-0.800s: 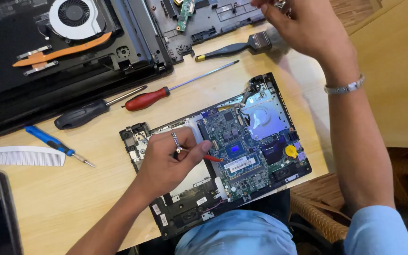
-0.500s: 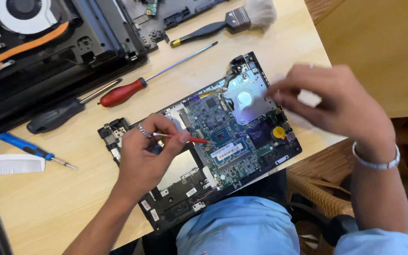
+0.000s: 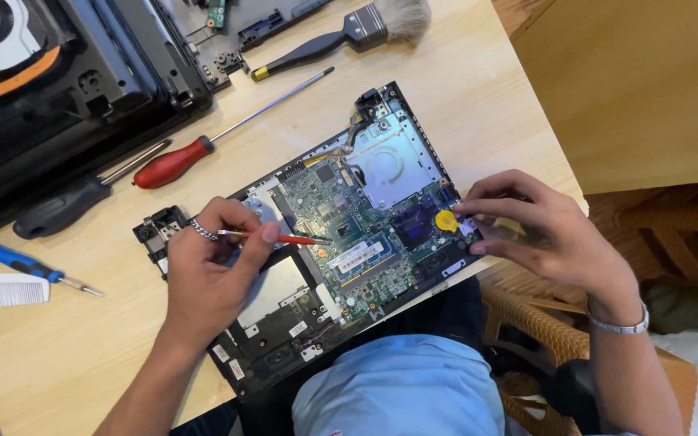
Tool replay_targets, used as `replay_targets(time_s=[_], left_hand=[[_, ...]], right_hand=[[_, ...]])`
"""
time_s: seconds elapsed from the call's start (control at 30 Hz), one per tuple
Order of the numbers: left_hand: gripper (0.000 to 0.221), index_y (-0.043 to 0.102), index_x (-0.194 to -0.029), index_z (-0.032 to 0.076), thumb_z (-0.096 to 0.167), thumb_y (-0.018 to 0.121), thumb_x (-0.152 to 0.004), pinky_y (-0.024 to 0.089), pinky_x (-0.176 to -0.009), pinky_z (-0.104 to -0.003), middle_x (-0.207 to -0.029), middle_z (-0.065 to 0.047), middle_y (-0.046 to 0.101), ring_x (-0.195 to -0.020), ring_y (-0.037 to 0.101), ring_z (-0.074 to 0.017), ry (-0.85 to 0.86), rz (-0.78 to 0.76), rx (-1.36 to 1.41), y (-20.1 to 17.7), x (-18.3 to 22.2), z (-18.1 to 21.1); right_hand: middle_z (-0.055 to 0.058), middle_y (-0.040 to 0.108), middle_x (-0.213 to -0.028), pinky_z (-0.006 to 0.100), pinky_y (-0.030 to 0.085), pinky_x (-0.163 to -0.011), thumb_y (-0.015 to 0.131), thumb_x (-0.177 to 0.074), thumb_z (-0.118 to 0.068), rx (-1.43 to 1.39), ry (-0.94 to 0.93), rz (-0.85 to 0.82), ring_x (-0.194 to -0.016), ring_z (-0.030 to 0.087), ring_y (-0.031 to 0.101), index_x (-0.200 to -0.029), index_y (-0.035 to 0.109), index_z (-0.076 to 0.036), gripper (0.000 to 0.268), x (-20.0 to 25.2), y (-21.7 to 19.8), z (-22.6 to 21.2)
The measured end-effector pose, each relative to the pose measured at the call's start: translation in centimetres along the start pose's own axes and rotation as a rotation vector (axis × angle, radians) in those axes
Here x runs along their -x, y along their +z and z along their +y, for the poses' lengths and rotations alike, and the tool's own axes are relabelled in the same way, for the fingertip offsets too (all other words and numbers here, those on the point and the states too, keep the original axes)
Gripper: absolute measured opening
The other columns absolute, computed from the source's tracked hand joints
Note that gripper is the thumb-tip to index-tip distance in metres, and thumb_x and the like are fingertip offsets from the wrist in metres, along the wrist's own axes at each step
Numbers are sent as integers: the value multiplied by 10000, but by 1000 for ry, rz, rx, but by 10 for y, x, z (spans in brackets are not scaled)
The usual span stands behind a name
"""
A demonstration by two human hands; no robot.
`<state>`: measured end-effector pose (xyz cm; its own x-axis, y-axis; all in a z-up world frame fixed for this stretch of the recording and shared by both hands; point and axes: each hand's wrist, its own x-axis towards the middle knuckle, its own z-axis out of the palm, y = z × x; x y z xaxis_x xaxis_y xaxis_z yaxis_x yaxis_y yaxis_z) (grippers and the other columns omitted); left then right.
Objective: Technician disassembles a laptop, removes the motherboard, and cleans the internal chassis using a brush and small tools.
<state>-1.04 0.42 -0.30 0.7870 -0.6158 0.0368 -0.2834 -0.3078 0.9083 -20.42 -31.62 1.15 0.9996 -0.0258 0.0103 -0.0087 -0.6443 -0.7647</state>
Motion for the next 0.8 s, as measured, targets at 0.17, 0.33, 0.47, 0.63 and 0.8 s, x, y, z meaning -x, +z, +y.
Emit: replay_targets(time_s=[0.17,0.33,0.47,0.63,0.8], left_hand=[[204,590,-898,83,243,687,-980,335,-474,-201,-654,14,554,-500,467,-62,-30,1,54,1,1,0],[196,566,-910,84,231,671,-987,354,-429,-173,-554,-18,556,-440,507,-64,-74,1,57,2,0,4],[165,561,-933,55,171,658,-999,402,-485,-180,-605,-39,576,-497,537,-83,5,12,92,3,1,14],[136,568,-936,41,124,663,-985,452,-541,-204,-682,-45,595,-548,576,-103,136,-16,97,13,1,42],[142,597,-935,31,147,674,-964,486,-686,-299,-834,-94,625,-762,586,-211,374,-99,162,34,-10,64]], right_hand=[[92,658,-1168,296,607,-980,739,-872,-55,-163,-2,47,-1062,199,696,-1167,727,-62,296,-3,-2,1],[96,680,-1125,266,602,-895,697,-916,-38,-208,-43,37,-994,179,696,-1145,726,-54,232,-7,-5,0],[91,638,-1149,280,615,-926,694,-919,-24,-205,-97,35,-1030,189,679,-1159,717,-63,244,-6,-3,3],[94,598,-1180,311,580,-940,673,-943,-44,-192,-143,-3,-1109,220,643,-1181,706,-73,242,-5,-2,6],[113,623,-1184,277,577,-906,696,-923,-56,-168,-51,50,-956,173,662,-1259,640,-23,342,-7,0,1]])
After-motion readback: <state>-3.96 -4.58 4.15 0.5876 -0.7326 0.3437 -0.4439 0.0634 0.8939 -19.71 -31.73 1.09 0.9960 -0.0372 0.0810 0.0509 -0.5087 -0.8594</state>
